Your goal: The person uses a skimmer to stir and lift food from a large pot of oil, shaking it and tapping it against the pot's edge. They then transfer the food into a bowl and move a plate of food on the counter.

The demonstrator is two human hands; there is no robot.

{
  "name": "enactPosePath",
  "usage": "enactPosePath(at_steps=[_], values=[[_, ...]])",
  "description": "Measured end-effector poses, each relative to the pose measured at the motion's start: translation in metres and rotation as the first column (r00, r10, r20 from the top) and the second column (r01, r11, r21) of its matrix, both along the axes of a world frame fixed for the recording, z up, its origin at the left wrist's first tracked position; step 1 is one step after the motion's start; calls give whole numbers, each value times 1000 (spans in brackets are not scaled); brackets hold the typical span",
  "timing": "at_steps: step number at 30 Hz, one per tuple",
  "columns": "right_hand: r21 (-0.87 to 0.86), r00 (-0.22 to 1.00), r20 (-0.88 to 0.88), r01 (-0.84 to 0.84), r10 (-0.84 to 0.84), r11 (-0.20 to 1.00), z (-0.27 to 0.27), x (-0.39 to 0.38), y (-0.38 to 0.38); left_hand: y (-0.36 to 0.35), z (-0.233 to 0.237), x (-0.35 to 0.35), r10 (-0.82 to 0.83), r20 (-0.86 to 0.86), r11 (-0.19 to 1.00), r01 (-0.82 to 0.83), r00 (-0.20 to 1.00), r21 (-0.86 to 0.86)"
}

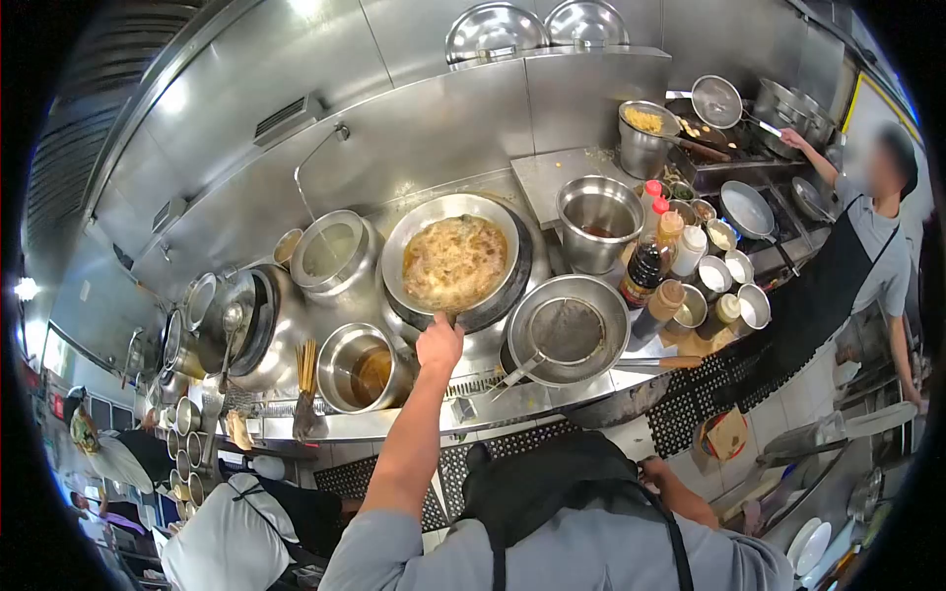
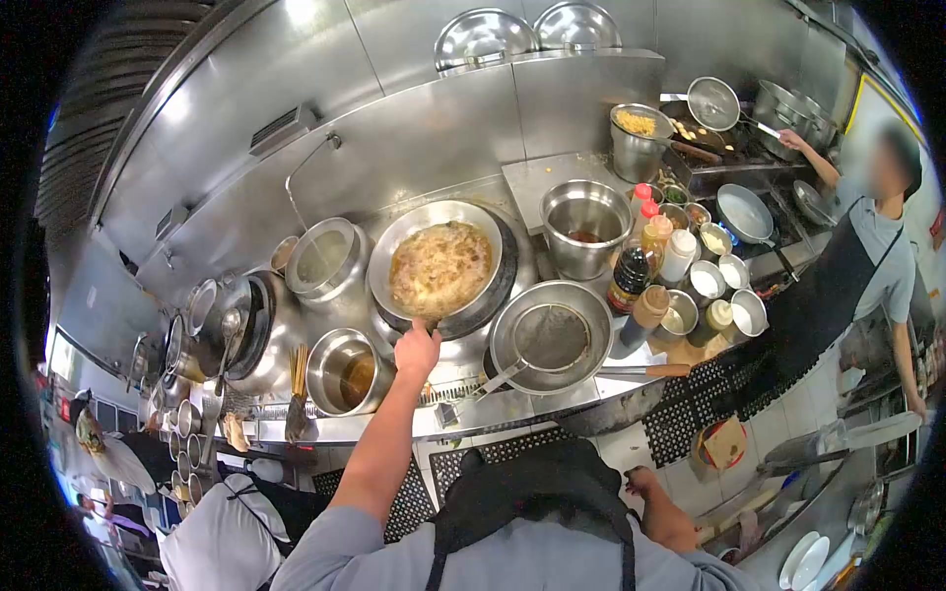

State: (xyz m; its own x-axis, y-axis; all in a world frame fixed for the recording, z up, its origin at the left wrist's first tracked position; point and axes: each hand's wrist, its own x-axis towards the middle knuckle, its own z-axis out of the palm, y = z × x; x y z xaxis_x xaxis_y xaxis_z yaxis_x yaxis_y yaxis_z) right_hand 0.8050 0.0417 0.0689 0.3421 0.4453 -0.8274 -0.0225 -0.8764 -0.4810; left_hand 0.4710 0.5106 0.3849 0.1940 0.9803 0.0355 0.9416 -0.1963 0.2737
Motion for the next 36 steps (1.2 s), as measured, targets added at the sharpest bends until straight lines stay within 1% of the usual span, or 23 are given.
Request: enactPosePath(at_steps=[1,2,5,6,9,12,15,18,19,20,21,22,23,24,27,28,31,32,35,36], values=[[-124,988,-65,130,-138,984,4,2,11,5,0,0,-1,-3,1000,1,1000,-12],[-136,992,-47,111,-119,984,10,1,17,4,-2,-1,11,15,1000,-11,1000,3],[-94,986,-53,155,-160,983,24,-3,22,0,4,-3,1,49,1000,-1,999,7],[-108,984,-72,154,-163,982,24,-4,24,0,6,-4,13,55,1000,-12,998,-11],[-103,993,-5,116,-117,988,23,-8,24,-5,14,-4,13,23,1000,-13,1000,-18],[-95,994,11,108,-108,990,26,-11,21,-11,18,-5,0,2,1000,0,1000,26],[-102,991,-8,130,-131,986,19,-10,19,-14,22,-6,40,19,999,-40,999,-17],[-77,992,-60,104,-109,992,15,-8,17,-13,23,-10,22,11,1000,-22,1000,-15],[11,999,-26,-28,28,1000,6,-2,16,-12,24,-8,25,11,1000,-25,1000,-11],[96,987,20,-164,162,982,-2,3,14,-10,27,-7,28,10,1000,-28,1000,-6],[169,954,72,-300,292,939,-10,3,9,-12,28,-9,35,5,999,-34,999,-5],[93,985,32,-169,167,981,-2,0,14,-14,31,-9,44,17,999,-45,999,19],[11,999,2,-35,35,999,5,-4,20,-18,34,-10,53,29,998,-54,998,43],[-74,995,-18,99,-100,992,17,-8,27,-20,35,-10,60,41,996,-63,997,67],[-76,990,-35,133,-136,988,6,1,23,-29,18,-21,-9,162,927,-52,987,372],[-88,988,-29,147,-150,985,6,2,21,-36,19,-24,-16,226,923,-72,974,377],[-119,984,-12,174,-177,977,11,6,16,-49,-1,-41,-83,327,923,-51,942,381],[-128,985,-11,172,-174,977,13,7,14,-56,-5,-43,-110,362,898,-63,926,436],[-117,989,-7,147,-148,982,14,2,13,-68,-18,-58,-139,448,942,-22,883,335],[-110,990,-4,138,-139,984,15,0,10,-76,-12,-55,-146,481,937,-35,864,348]])
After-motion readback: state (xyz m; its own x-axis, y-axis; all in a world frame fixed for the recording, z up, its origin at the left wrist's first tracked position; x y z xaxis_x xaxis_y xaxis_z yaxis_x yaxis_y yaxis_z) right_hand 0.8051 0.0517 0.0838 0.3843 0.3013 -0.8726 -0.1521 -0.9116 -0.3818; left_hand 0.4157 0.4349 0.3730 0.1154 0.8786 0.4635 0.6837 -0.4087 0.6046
